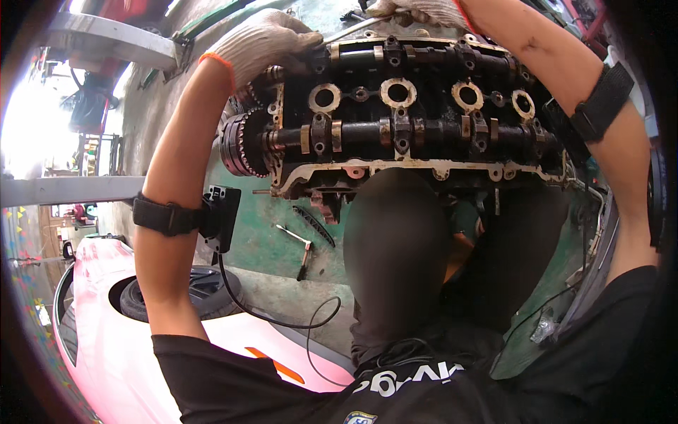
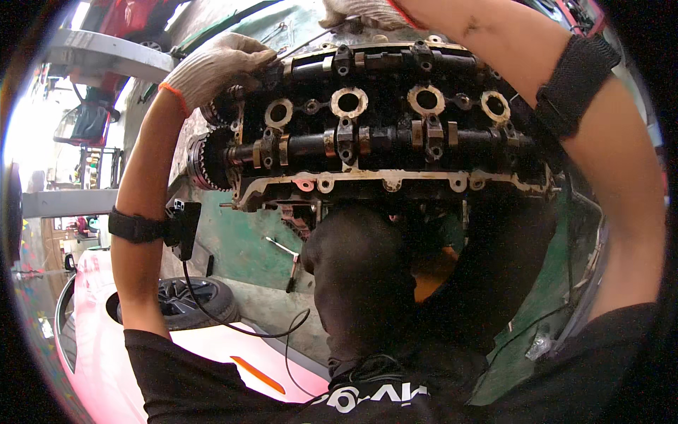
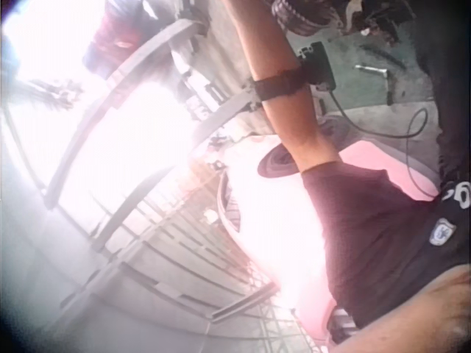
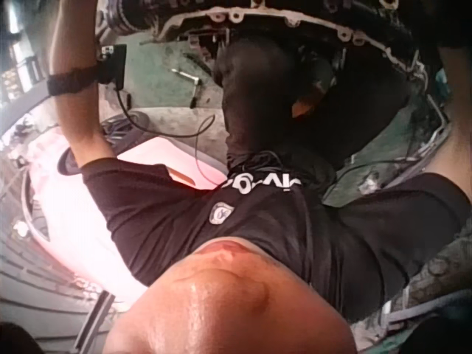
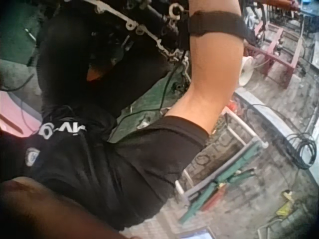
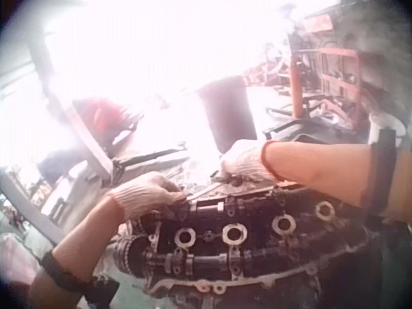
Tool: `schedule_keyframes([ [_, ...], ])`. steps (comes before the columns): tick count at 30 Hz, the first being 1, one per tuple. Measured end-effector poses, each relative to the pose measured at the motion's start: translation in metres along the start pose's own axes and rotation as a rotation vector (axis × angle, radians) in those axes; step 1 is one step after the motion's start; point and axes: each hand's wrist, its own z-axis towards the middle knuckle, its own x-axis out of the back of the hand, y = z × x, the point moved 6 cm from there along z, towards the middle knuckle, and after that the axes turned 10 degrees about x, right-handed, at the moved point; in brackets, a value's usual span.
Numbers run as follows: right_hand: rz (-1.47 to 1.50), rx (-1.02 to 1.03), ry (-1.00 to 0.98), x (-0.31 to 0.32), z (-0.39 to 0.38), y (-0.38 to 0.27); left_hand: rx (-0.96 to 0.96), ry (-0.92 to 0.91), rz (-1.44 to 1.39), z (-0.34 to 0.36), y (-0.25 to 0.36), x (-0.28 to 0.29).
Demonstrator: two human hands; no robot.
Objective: The person uses a wrench to tighten bolts on a cylinder head while holding it steady with the other hand. The person repeatedly repositions the wrench and adjusts grip to access different bolt locations on the engine component.
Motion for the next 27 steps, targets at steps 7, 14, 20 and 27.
schedule_keyframes([
  [7,-0.019,-0.046,0.147,0.001,0.012,0.001,-0.039,0.093,0.059,0.003,-0.011,-0.001],
  [14,0.664,-0.417,0.275,-0.02,0.03,0.049,-0.019,0.13,0.06,0.001,-0.01,-0.001],
  [20,0.247,-0.206,0.208,0.002,0.1,0.053,-0.057,0.157,0.002,-0.002,-0.006,-0.003],
  [27,0.037,0.134,0.193,-0.001,0.151,-0.035,-0.07,0.393,0.265,-0.027,0.015,-0.016],
])
